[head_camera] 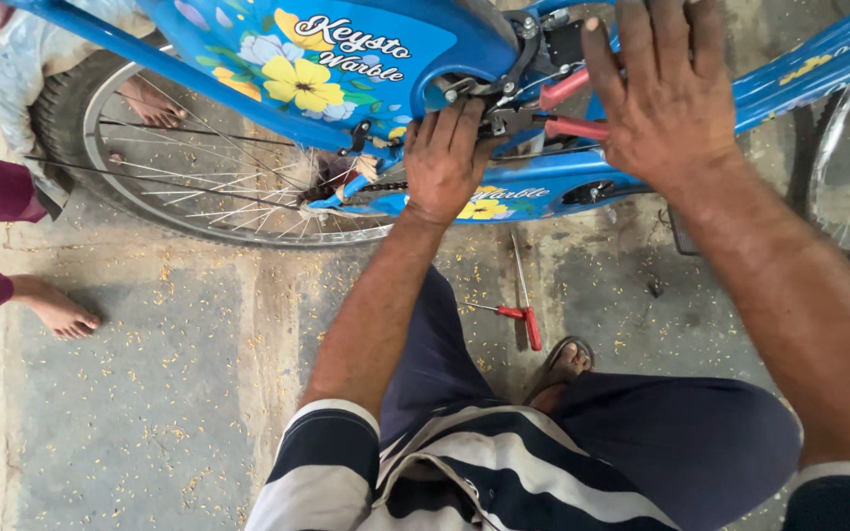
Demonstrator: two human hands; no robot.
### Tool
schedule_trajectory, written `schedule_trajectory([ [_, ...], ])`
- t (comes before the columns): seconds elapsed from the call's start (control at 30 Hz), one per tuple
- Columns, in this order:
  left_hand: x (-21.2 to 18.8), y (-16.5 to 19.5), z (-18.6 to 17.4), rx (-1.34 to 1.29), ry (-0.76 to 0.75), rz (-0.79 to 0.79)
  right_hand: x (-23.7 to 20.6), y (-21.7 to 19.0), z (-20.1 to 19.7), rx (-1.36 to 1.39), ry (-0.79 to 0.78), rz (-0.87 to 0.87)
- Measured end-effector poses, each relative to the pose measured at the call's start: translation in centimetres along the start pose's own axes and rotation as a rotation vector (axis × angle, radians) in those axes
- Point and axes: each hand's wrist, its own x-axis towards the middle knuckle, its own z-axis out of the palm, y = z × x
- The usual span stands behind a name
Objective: The person adjusts the rear brake mechanism of a blue bicycle using a screwdriver and pliers. They then move to the front of the bike and adjust the seat post clamp using the same tools.
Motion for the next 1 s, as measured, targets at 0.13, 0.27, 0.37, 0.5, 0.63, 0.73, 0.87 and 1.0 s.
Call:
schedule_trajectory([
  [0.13,-0.2,0.0,0.1,-0.014,-0.007,-0.008,0.1,0.8,0.6,-0.053,-0.016,-0.060],
  [0.27,-0.3,0.0,0.2,-0.019,0.008,-0.002,0.1,1.5,2.0,-0.061,0.060,-0.108],
  [0.37,-0.4,0.0,0.5,-0.041,0.054,0.007,-0.1,2.0,2.9,-0.059,0.130,-0.136],
  [0.5,-0.5,-0.1,0.8,-0.044,0.048,-0.008,-0.2,2.4,4.0,-0.065,0.212,-0.164],
  [0.63,-0.7,-0.2,1.0,-0.046,0.044,-0.031,-0.5,2.6,5.1,-0.066,0.266,-0.170],
  [0.73,-0.8,0.0,1.1,-0.026,0.042,-0.035,-0.5,2.7,5.6,-0.064,0.265,-0.175],
  [0.87,-0.3,0.6,1.0,0.006,0.091,-0.055,-0.3,2.6,5.9,-0.048,0.317,-0.146],
  [1.0,0.4,0.9,0.3,-0.113,-0.002,-0.126,-0.8,2.1,5.8,0.005,0.314,-0.129],
])
